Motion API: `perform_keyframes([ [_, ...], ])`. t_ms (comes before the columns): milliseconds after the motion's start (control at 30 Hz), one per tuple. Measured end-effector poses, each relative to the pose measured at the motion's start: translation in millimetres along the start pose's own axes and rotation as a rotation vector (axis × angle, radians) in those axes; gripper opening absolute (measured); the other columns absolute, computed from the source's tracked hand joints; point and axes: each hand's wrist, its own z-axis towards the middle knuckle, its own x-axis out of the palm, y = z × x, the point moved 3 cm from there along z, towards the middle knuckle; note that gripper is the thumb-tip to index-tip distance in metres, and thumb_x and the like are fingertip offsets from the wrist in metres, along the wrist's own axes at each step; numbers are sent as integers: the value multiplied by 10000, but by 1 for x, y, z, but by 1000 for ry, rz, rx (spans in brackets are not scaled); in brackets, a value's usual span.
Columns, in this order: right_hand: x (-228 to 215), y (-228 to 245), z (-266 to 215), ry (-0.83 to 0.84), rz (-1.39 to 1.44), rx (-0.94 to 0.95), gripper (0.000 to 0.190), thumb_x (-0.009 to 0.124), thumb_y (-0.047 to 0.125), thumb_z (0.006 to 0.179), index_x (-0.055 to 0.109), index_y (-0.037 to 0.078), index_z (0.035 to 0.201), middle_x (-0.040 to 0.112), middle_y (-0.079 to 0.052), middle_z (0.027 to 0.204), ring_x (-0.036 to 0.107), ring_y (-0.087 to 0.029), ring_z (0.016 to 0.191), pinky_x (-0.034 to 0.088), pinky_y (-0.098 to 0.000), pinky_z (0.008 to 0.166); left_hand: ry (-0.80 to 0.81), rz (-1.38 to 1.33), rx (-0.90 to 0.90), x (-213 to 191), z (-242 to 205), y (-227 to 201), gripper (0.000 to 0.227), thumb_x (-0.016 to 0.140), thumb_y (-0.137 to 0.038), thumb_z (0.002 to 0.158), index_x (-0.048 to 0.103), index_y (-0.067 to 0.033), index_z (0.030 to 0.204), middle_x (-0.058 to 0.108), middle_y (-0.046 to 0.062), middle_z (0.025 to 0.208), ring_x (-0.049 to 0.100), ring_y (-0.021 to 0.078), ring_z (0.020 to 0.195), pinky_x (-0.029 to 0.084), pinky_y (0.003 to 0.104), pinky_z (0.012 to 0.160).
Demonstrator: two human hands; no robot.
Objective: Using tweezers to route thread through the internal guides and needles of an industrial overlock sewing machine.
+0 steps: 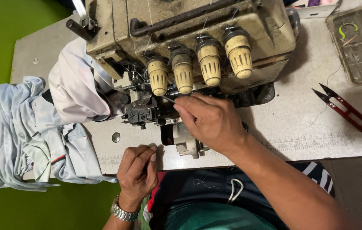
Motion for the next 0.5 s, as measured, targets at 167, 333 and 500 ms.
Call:
perform_keyframes([
  [167, -2, 0, 4, -14, 35, 60, 148, 671, 48, 963, 725, -57, 1052, 769, -165, 1018, 770, -277, 862, 649, -354, 787, -2, 1, 1, 0, -2, 1, 96, 601, 54, 911, 671, 91, 966, 686, 219, 944, 693, 290, 845, 614, 329, 746],
  [333, 3, 2, 7, -5, 64, 52, 141, 658, 34, 961, 733, -56, 1039, 772, -158, 1004, 769, -274, 848, 651, -352, 768, -3, -3, 5, 0, -6, 5, 104, 598, 37, 919, 672, 93, 967, 691, 219, 947, 685, 287, 838, 610, 326, 742],
  [500, 8, 0, 7, -25, 58, 141, 140, 686, 101, 949, 761, 12, 1028, 778, -103, 1020, 760, -233, 901, 586, -347, 800, -10, -141, -280, -31, 21, 19, 141, 535, -74, 998, 615, -4, 906, 653, 124, 924, 616, 263, 861, 500, 364, 818],
])
